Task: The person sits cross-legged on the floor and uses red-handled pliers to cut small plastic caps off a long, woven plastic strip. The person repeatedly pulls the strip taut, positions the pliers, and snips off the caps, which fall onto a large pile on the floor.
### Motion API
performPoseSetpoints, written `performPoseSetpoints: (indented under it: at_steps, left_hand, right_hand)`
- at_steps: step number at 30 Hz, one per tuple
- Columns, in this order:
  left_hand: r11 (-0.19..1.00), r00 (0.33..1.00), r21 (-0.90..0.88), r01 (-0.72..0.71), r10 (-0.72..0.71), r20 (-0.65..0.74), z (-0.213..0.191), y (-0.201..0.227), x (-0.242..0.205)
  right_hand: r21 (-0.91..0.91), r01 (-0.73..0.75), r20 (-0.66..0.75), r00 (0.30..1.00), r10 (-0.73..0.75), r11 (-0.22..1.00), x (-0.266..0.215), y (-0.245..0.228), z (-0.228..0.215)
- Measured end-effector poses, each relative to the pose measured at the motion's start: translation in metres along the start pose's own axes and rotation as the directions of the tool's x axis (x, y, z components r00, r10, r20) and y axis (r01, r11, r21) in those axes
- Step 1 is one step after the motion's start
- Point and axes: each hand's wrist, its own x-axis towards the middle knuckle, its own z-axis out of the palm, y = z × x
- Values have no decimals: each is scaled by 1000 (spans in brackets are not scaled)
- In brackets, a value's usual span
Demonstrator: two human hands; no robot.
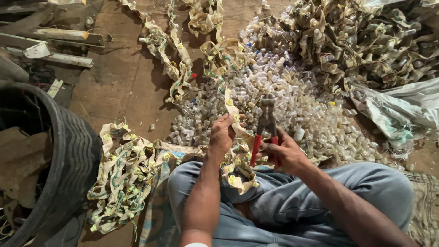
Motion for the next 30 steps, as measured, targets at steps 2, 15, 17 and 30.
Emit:
performPoseSetpoints:
  at_steps: [2,15,17,30]
  left_hand:
    - [1000,1000,-10,-2,3,21,2,2,-2]
    - [1000,1000,27,-5,5,-26,8,6,-5]
    - [1000,1000,24,-9,9,-22,5,5,-5]
    - [996,995,-73,60,-54,83,16,15,-10]
  right_hand:
    - [66,14,104,994,-21,998,-2,-12,-13]
    - [13,-140,51,989,140,990,26,35,-39]
    - [-9,-209,156,966,208,978,14,29,-35]
    - [-152,-302,355,872,337,941,5,37,-18]
